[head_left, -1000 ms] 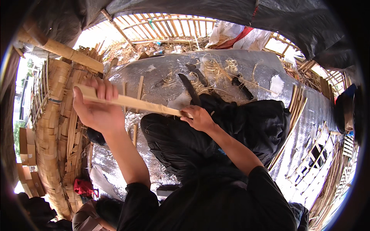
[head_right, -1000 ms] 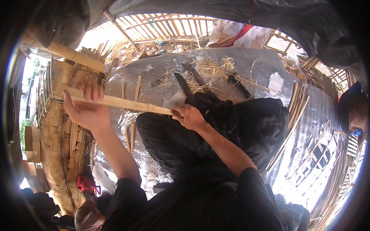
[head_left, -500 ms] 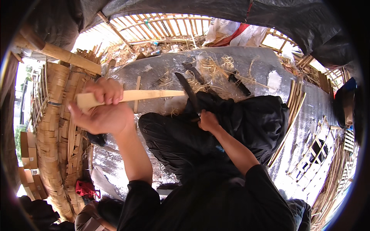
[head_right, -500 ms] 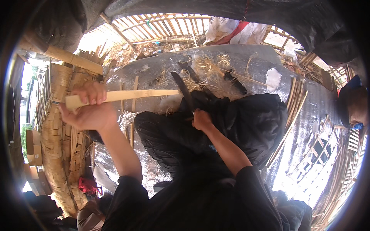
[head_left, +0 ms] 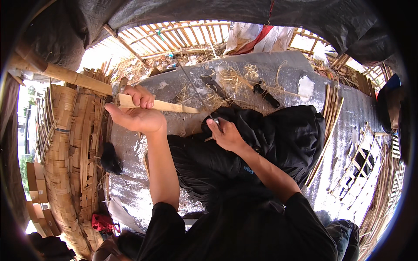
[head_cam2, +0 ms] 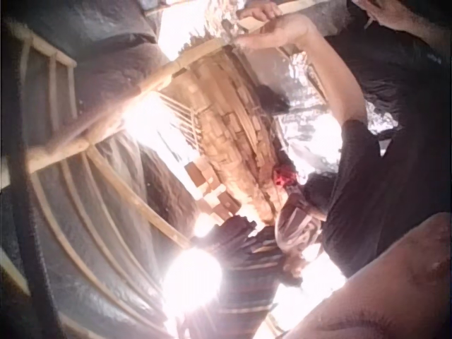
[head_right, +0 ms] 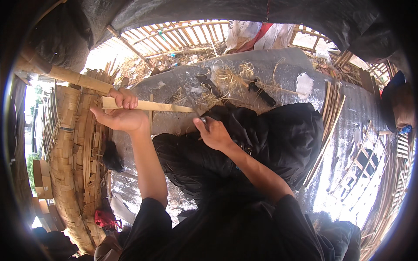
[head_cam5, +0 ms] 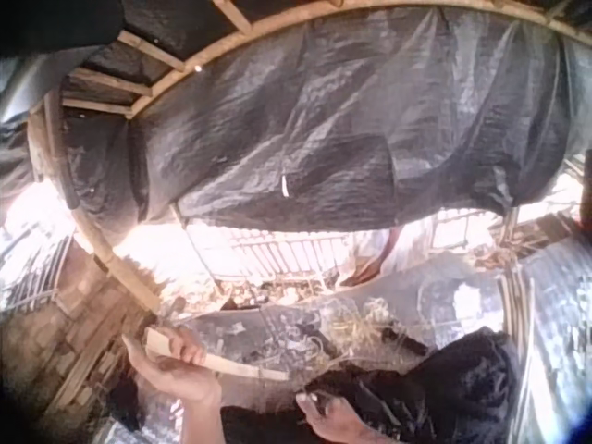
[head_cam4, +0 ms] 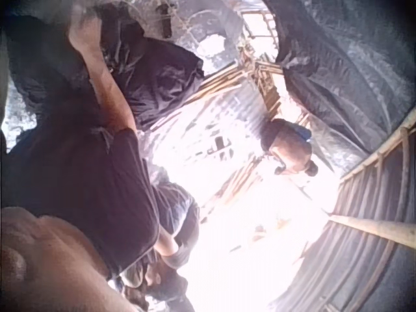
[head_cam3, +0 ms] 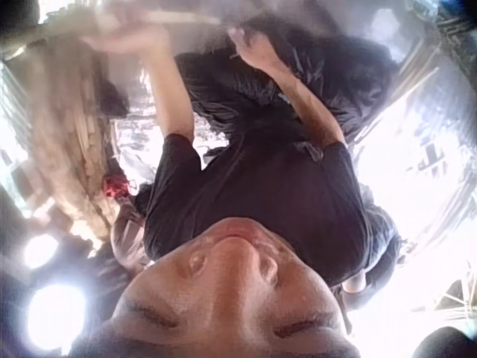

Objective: The person shaves a thin wooden strip using a large knife, pulling the blade along the edge of the wood repeatedly.

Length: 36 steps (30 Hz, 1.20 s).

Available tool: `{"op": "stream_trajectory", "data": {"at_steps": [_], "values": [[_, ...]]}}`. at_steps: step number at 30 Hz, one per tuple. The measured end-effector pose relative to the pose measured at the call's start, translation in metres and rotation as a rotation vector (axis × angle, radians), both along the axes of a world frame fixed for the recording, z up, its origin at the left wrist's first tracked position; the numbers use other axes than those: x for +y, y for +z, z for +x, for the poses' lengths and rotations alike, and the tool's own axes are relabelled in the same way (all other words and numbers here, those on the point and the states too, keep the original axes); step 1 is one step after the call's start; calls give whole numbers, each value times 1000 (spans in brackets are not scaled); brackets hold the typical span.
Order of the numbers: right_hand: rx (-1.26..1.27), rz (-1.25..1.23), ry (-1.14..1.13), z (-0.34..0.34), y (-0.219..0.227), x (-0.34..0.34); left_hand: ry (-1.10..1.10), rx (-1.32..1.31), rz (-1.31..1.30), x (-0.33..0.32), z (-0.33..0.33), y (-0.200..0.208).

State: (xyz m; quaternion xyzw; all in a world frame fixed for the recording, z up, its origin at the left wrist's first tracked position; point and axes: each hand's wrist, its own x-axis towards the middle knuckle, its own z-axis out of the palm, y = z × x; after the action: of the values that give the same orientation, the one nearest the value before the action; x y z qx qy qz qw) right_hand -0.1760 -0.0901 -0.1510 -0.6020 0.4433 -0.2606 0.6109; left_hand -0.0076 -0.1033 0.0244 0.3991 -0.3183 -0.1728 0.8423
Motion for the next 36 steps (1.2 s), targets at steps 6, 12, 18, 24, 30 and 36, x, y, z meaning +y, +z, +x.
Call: {"op": "stream_trajectory", "data": {"at_steps": [6,12,18,24,30,36], "values": [[-22,35,54,34,29,-6,121,25,17,-6,-7,-4],[-238,-176,-122,49,57,-16,154,37,-6,-27,0,-23],[-114,-198,-168,41,33,-23,231,101,-8,-43,-13,-31],[-343,-118,-246,30,56,-24,189,80,-16,-55,-40,-25],[124,-181,-201,21,12,-35,150,102,-71,-65,-40,-26],[-108,-257,-306,23,79,-50,142,66,-46,-59,-49,-28]]}}
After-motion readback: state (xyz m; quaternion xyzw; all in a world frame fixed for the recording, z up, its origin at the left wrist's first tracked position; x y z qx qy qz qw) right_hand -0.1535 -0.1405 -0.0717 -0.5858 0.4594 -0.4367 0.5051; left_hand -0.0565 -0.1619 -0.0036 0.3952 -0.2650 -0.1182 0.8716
